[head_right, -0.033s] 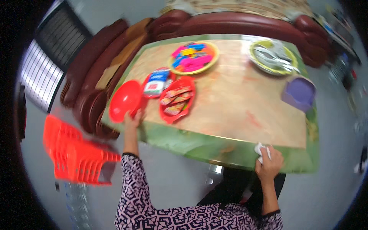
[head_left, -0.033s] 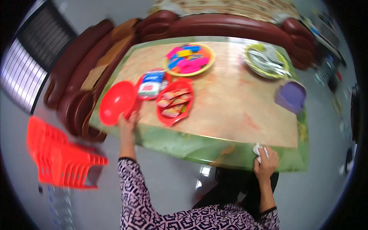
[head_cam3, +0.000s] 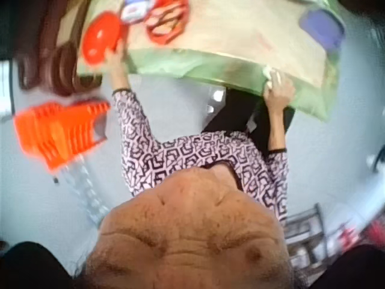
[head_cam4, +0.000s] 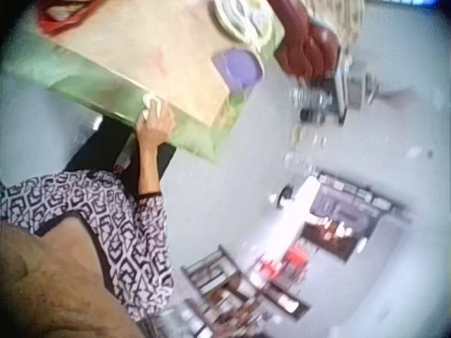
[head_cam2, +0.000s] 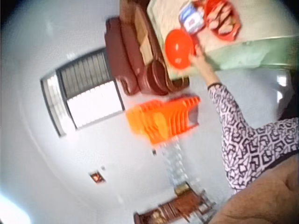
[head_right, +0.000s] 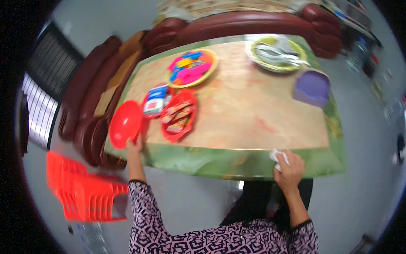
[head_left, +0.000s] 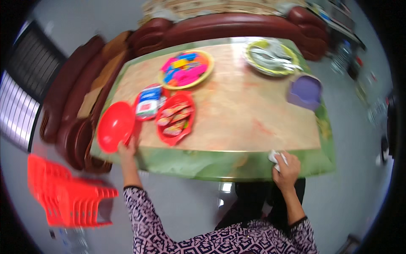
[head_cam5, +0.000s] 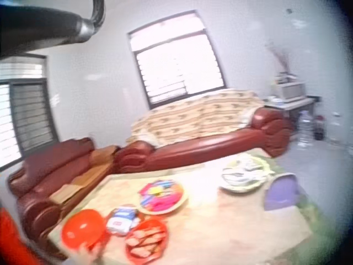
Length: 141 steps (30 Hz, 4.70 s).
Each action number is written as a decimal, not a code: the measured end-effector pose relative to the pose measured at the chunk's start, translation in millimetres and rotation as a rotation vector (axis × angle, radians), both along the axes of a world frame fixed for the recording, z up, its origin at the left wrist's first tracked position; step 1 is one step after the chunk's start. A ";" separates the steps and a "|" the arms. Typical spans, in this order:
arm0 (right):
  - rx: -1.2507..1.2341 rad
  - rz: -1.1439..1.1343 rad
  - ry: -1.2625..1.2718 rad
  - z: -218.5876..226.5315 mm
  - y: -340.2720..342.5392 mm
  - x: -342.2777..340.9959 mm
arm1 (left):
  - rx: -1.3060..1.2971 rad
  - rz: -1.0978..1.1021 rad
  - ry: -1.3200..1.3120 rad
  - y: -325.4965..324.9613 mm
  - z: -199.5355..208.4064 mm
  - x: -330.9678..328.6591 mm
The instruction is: The person sits on the floor and wipes a table surface with a white cloth. They handle various items on the table, including small red packets, a blue and white package, and a purple plastic container, wiping each item individually before placing them back on the table.
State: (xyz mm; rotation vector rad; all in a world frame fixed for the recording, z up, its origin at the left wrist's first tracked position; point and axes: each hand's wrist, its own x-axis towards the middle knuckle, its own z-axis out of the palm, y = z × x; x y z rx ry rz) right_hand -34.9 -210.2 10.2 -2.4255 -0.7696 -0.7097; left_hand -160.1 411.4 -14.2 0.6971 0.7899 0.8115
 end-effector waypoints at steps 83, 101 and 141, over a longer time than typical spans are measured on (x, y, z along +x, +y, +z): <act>0.544 -0.414 0.483 17.3 -129.8 65.7 | 0.995 -0.666 0.014 -527.2 118.5 210.2; 0.688 -0.409 0.130 49.8 -109.3 151.0 | 0.574 -0.877 0.263 -500.8 47.9 130.9; -0.143 0.790 0.577 32.5 -60.7 11.5 | 0.723 -0.739 0.130 -519.8 19.0 141.9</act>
